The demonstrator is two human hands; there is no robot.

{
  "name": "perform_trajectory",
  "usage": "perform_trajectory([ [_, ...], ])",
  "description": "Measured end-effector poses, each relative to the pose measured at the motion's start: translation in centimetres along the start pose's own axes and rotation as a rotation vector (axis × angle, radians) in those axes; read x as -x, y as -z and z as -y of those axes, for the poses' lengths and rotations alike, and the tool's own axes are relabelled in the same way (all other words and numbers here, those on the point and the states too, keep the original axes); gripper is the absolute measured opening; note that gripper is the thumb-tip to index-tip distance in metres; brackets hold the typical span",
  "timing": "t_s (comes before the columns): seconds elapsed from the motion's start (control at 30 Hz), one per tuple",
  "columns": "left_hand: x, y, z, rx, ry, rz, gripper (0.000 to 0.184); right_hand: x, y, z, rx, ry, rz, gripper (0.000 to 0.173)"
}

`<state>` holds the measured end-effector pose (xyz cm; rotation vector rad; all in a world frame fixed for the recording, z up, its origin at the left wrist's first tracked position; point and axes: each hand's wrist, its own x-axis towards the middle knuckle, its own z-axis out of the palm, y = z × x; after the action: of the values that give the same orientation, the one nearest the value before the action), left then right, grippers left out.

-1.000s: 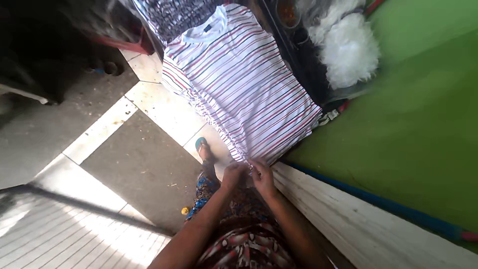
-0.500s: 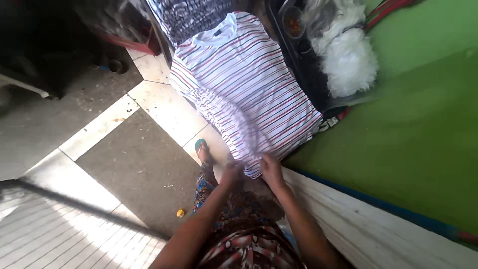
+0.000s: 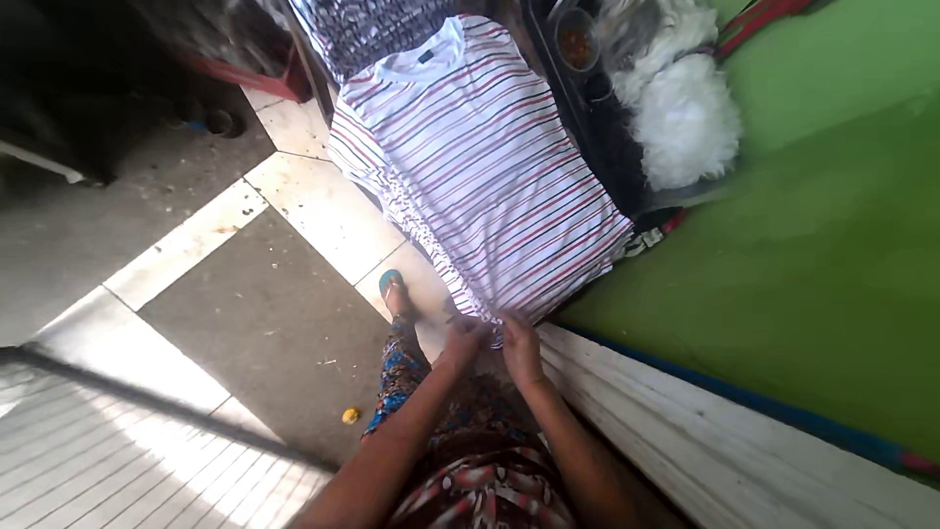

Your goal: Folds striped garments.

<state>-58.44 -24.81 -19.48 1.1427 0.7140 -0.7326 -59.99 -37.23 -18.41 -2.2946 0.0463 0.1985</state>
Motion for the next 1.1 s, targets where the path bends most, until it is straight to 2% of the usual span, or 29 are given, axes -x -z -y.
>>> perform_trajectory([
  [0.27,0.5,-0.3,-1.2,0.038,0.019,-0.017,0.007,0.3,0.7,0.6,-0.007,-0.073,0.126,0.039],
  [0.37,0.7,0.3,-2.6,-0.054,-0.065,0.021,0.017,-1.0,1.6,0.9,0.006,-0.079,0.010,0.027],
  [0.47,-0.4,1.6,-2.6,-0.049,-0.127,-0.073,0.020,-3.4,5.5,2.3,0.036,-0.090,-0.133,0.027],
  [0.57,-1.5,2.2,-0.6,-0.098,-0.070,-0.118,0.024,-4.3,7.3,3.5,0.102,0.037,-0.347,0.025],
  [0.6,-1.7,1.9,0.0,-0.132,-0.029,-0.098,0.030,-4.2,6.6,3.3,0.134,0.062,-0.332,0.026],
  [0.67,-2.3,1.1,1.3,-0.198,0.005,-0.051,0.040,-3.5,4.0,2.0,0.187,0.027,-0.135,0.028],
  [0.73,-2.8,0.4,2.2,-0.240,-0.006,-0.015,0.040,-2.5,1.9,0.8,0.209,-0.086,0.106,0.032],
  [0.77,-3.0,0.2,2.4,-0.254,-0.016,-0.015,0.037,-2.1,1.2,0.3,0.196,-0.111,0.165,0.033],
  [0.9,-2.2,-0.2,1.9,-0.209,-0.012,-0.058,0.029,-1.3,0.7,-0.7,0.086,-0.069,0.091,0.031],
  [1.1,-0.2,-0.9,0.5,0.129,0.011,-0.010,0.009,-0.6,1.0,-0.2,0.060,-0.017,0.067,0.031],
])
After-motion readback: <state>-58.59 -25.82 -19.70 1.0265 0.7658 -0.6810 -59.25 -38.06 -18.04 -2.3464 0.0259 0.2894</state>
